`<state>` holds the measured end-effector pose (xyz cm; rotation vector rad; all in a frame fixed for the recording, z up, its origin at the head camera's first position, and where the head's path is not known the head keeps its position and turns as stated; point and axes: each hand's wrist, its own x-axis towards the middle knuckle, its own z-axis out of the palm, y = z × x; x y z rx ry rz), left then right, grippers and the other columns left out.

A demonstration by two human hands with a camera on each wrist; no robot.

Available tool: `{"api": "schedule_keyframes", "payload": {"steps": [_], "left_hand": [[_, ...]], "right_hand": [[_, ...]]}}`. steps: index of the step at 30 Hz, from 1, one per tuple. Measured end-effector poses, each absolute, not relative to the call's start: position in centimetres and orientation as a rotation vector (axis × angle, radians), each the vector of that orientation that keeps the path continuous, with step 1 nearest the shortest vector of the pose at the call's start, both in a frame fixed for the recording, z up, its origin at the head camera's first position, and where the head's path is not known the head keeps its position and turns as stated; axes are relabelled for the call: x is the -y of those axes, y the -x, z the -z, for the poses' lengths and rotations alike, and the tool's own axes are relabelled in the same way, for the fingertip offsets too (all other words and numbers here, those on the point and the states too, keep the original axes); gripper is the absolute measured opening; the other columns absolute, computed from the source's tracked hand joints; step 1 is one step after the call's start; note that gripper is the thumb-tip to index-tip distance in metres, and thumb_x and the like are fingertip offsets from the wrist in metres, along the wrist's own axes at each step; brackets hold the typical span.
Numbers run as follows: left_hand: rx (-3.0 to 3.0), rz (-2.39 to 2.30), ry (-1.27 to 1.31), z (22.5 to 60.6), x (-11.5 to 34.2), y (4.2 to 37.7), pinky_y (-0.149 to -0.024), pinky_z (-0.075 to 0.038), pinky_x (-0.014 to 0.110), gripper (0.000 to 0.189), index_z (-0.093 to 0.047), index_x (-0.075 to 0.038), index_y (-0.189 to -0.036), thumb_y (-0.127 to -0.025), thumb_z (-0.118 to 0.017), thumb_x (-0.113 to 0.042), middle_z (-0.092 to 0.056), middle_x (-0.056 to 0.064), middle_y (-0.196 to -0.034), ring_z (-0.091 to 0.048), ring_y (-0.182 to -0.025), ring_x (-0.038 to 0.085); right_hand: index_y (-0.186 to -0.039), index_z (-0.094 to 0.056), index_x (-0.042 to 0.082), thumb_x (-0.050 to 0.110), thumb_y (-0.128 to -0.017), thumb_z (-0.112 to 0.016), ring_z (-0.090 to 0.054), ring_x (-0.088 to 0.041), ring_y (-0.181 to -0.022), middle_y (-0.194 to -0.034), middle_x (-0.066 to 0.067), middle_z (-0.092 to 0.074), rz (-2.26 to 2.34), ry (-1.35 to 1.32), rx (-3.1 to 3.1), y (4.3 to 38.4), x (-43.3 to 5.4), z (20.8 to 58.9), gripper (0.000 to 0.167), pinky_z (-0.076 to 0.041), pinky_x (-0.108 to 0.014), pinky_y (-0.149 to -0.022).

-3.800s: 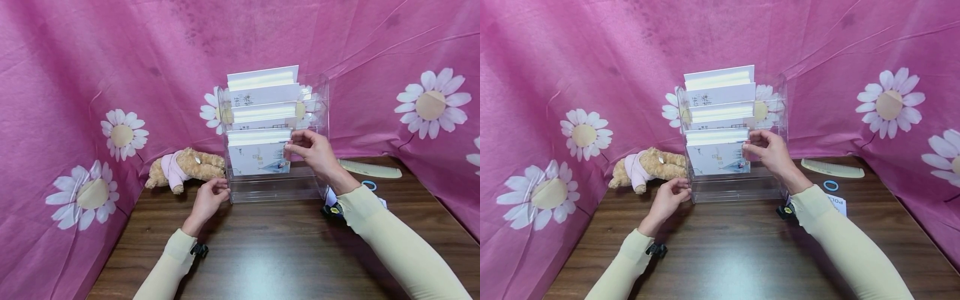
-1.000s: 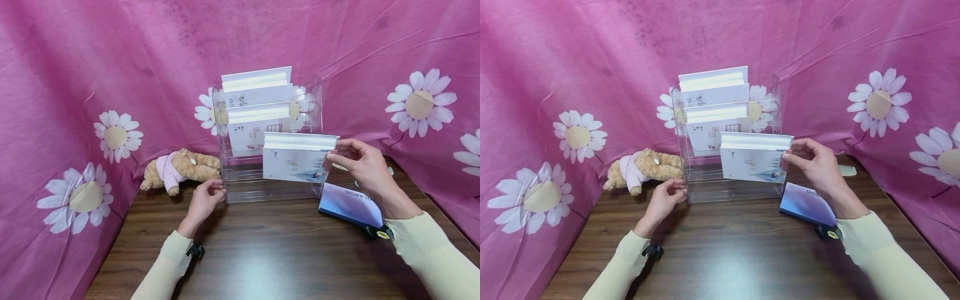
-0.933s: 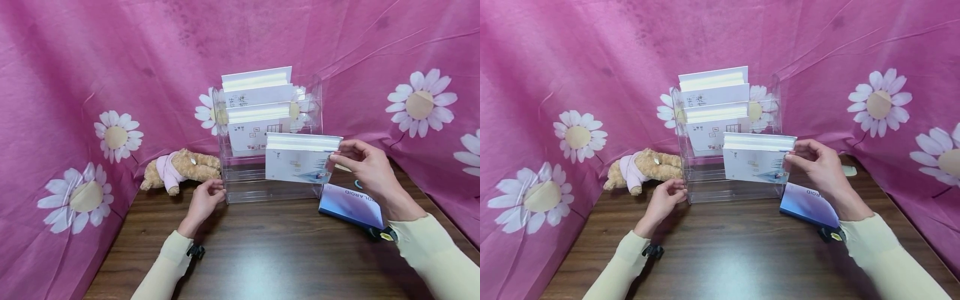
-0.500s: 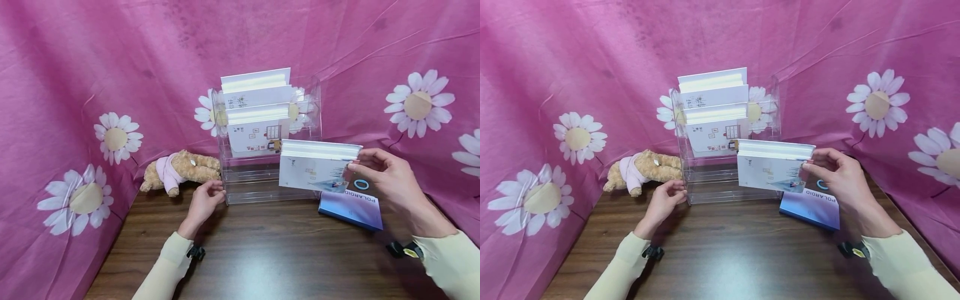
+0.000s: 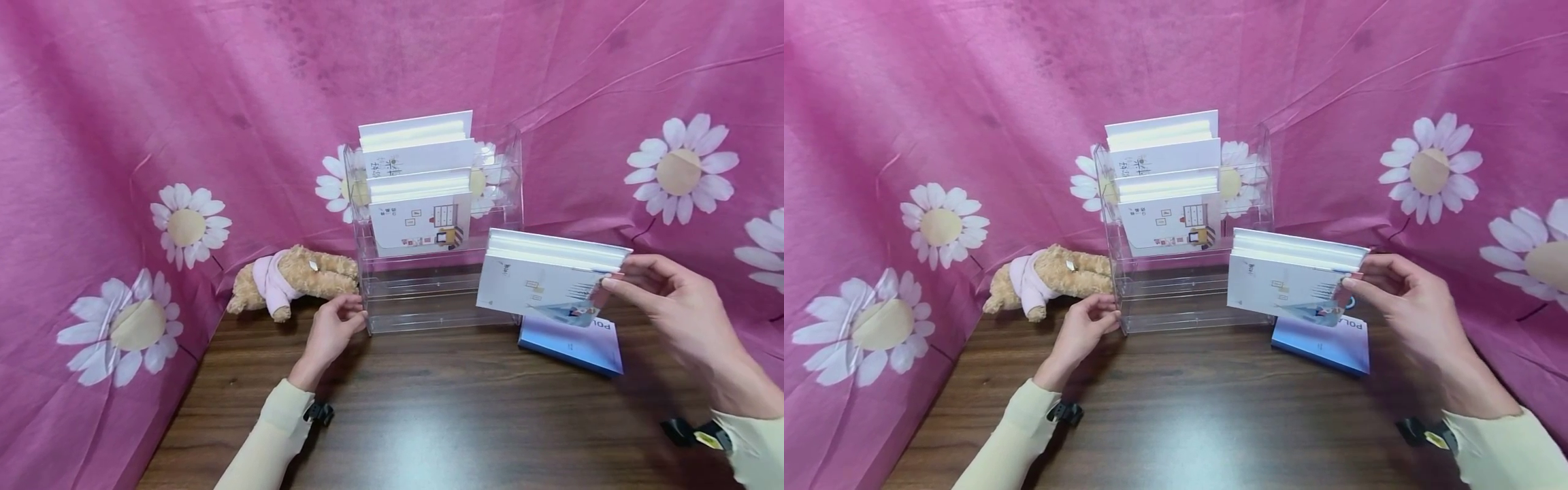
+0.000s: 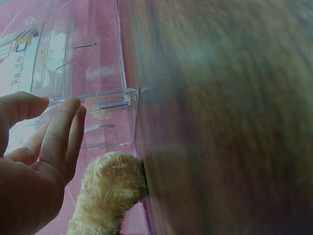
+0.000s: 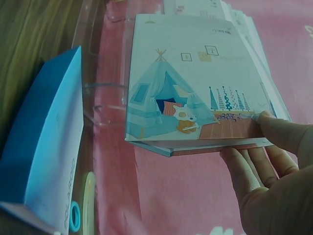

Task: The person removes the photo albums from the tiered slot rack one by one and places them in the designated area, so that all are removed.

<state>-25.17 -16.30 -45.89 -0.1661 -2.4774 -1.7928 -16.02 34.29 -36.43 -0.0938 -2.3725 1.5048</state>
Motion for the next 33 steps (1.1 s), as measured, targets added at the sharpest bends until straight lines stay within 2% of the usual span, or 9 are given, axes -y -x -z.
{"api": "schedule_keyframes", "payload": {"steps": [10, 15, 19, 22, 27, 31, 33], "left_hand": [[2.465, 1.794, 0.17, 45.9, 16.4, 25.1, -0.079, -0.072, 0.022, 0.027, -0.076, 0.008, -0.126, -0.099, -0.077, 0.005, -0.079, 0.027, -0.113, -0.076, -0.093, 0.019], [2.453, 1.819, 0.159, 45.9, 16.4, 25.2, -0.079, -0.072, 0.02, 0.027, -0.075, 0.01, -0.126, -0.099, -0.076, 0.006, -0.078, 0.028, -0.113, -0.074, -0.091, 0.015], [2.454, 1.822, 0.16, 46.0, 16.4, 25.2, -0.079, -0.071, 0.019, 0.028, -0.075, 0.009, -0.127, -0.099, -0.076, 0.007, -0.078, 0.028, -0.113, -0.072, -0.09, 0.013], [2.453, 1.813, 0.169, 46.0, 16.4, 25.2, -0.078, -0.072, 0.02, 0.028, -0.075, 0.01, -0.127, -0.099, -0.076, 0.006, -0.078, 0.028, -0.112, -0.073, -0.091, 0.015], [2.454, 1.804, 0.174, 45.9, 16.3, 25.1, -0.079, -0.073, 0.022, 0.028, -0.075, 0.01, -0.127, -0.099, -0.076, 0.005, -0.078, 0.028, -0.113, -0.074, -0.092, 0.016], [2.454, 1.811, 0.173, 45.9, 16.3, 25.2, -0.079, -0.073, 0.022, 0.028, -0.075, 0.01, -0.127, -0.099, -0.076, 0.005, -0.078, 0.028, -0.113, -0.074, -0.092, 0.016], [2.456, 1.816, 0.169, 46.0, 16.3, 25.3, -0.08, -0.072, 0.022, 0.028, -0.076, 0.009, -0.127, -0.099, -0.076, 0.006, -0.078, 0.028, -0.113, -0.074, -0.092, 0.016]], "right_hand": [[-0.119, -0.077, 0.026, 0.007, -0.099, -0.086, -0.069, 0.019, -0.088, -0.093, 0.035, -0.078, -1.46, 0.156, 2.339, 14.1, -36.7, 37.3, 0.029, -0.048, 0.001, -0.072], [-0.117, -0.08, 0.017, -0.013, -0.097, -0.077, -0.076, 0.01, -0.088, -0.095, 0.021, -0.085, -1.771, 0.011, 2.041, 13.9, -37.7, 38.4, 0.036, -0.056, 0.001, -0.079], [-0.117, -0.078, 0.005, -0.029, -0.096, -0.065, -0.082, -0.001, -0.091, -0.099, 0.005, -0.088, -1.989, -0.224, 1.771, 13.7, -38.6, 39.6, 0.042, -0.063, -0.005, -0.082], [-0.117, -0.077, 0.0, -0.032, -0.096, -0.059, -0.083, -0.005, -0.092, -0.1, -0.001, -0.088, -2.052, -0.311, 1.672, 13.6, -39.4, 40.2, 0.042, -0.065, -0.008, -0.083], [-0.119, -0.077, -0.002, -0.037, -0.093, -0.055, -0.084, -0.006, -0.095, -0.104, -0.002, -0.088, -2.066, -0.339, 1.591, 13.2, -40.6, 40.9, 0.049, -0.066, -0.009, -0.086], [-0.12, -0.076, -0.009, -0.038, -0.091, -0.058, -0.085, -0.012, -0.096, -0.104, -0.009, -0.087, -2.104, -0.41, 1.486, 13.1, -41.4, 41.8, 0.046, -0.069, -0.014, -0.088], [-0.129, -0.07, -0.014, -0.035, -0.094, -0.057, -0.084, -0.016, -0.105, -0.114, -0.014, -0.086, -2.149, -0.561, 1.443, 13.1, -42.4, 42.4, 0.043, -0.068, -0.017, -0.096]]}}
